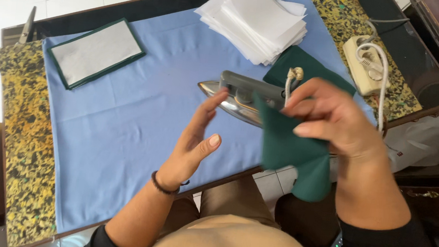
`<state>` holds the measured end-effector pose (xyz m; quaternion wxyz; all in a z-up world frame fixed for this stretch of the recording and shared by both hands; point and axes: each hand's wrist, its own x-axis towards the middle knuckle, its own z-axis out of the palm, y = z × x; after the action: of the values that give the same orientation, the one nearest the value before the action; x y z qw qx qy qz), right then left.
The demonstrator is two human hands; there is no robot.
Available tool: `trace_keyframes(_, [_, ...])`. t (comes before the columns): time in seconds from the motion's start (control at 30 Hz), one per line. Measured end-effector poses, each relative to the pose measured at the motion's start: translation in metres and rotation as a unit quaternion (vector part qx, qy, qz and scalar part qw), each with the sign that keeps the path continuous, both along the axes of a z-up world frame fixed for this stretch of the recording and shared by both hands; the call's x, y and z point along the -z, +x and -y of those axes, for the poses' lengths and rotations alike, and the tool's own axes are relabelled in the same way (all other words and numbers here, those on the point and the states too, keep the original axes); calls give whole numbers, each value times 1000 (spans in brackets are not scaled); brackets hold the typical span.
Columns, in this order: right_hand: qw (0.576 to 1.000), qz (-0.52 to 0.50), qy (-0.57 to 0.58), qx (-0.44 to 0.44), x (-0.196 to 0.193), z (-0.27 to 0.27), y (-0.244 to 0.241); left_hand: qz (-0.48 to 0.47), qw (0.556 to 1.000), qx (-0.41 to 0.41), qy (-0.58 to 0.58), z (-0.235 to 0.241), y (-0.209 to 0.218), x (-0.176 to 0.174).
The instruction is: The person irons a stack of dark green fabric pieces on a blue-covered table. They place a white sheet over each piece, press it with an iron, and then move the finished piece to a pile on the left.
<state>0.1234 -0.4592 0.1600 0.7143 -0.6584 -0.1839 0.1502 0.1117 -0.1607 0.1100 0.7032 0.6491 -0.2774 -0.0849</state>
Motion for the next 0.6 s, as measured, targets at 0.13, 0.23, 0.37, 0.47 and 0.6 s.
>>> trace_keyframes(0.13, [994, -58, 79, -45, 14, -52, -12, -121, 979, 63, -150, -9, -10, 22])
trace_keyframes(0.23, [992, -90, 49, -75, 43, -75, -9, -195, 968, -66, -140, -32, -22, 53])
trace_keyframes(0.37, [978, -109, -128, -126, 98, -97, -11, -205, 959, -182, -68, -97, -47, 60])
trace_keyframes(0.47, [969, -45, -184, -161, 107, -103, -4, -206, 950, -234, 2, -143, -64, 87])
trace_keyframes(0.6, [982, -67, -173, -23, 105, -122, 15, -200, 920, -326, 89, -174, -54, 127])
